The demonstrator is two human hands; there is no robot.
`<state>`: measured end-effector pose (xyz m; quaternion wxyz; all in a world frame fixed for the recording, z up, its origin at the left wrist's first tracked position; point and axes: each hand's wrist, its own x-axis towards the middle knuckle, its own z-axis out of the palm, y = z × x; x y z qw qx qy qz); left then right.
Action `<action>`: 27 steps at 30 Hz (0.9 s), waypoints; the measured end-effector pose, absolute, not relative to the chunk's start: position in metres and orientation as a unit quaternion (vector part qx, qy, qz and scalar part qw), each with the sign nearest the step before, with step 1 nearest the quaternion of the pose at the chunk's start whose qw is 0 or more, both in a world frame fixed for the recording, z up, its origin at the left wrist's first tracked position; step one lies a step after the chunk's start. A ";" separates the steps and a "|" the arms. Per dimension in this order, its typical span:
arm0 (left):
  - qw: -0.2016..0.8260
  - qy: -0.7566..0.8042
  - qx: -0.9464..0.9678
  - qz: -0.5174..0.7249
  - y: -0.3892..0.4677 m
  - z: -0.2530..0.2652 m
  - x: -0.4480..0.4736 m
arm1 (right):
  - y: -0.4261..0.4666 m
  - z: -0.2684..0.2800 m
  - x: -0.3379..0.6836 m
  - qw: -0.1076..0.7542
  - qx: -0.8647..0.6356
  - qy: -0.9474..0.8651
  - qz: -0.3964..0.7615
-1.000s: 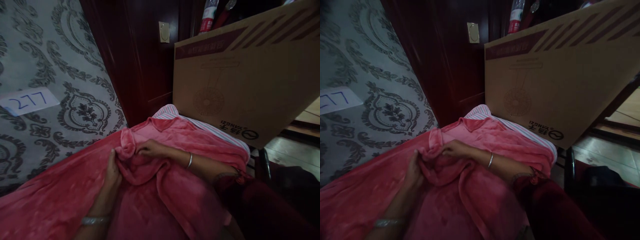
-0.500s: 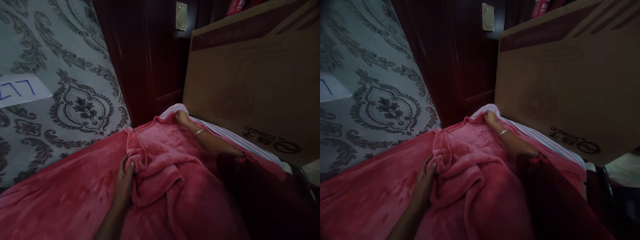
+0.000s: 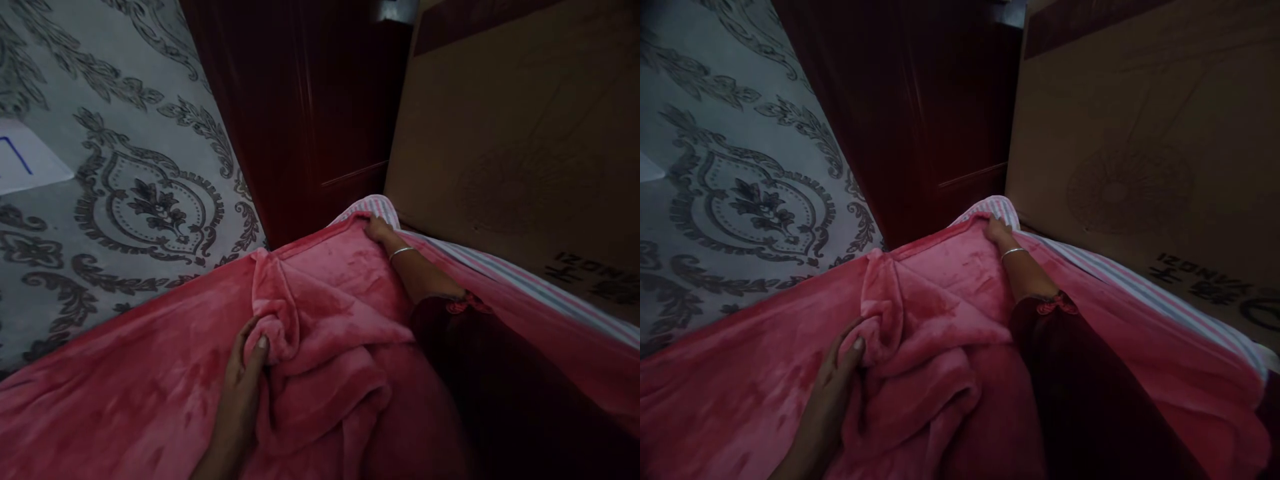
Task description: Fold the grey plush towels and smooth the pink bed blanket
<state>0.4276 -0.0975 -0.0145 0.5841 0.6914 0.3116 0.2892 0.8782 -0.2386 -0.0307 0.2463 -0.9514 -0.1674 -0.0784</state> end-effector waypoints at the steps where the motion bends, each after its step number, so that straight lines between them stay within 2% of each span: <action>1: 0.587 0.310 0.689 0.290 -0.096 -0.014 0.428 | -0.243 -0.028 0.875 0.248 -0.953 -0.154 -0.077; 4: 0.600 0.291 0.685 0.293 -0.093 -0.014 0.430 | -0.265 -0.011 0.859 0.247 -0.955 -0.128 -0.100; 7: 0.592 0.290 0.688 0.304 -0.091 -0.014 0.433 | -0.298 0.006 0.837 0.202 -0.965 -0.122 -0.110; 11: 0.598 0.279 0.691 0.294 -0.090 -0.014 0.437 | -0.342 0.008 0.810 0.125 -0.986 -0.083 -0.072; 14: 0.607 0.274 0.689 0.288 -0.088 -0.014 0.438 | -0.361 -0.002 0.800 0.103 -0.993 -0.060 -0.023; 20: 0.603 0.268 0.690 0.297 -0.086 -0.014 0.438 | -0.360 -0.026 0.796 0.112 -0.986 -0.076 -0.094; 27: 0.616 0.263 0.686 0.284 -0.085 -0.013 0.440 | -0.371 -0.012 0.784 0.150 -0.987 -0.034 -0.040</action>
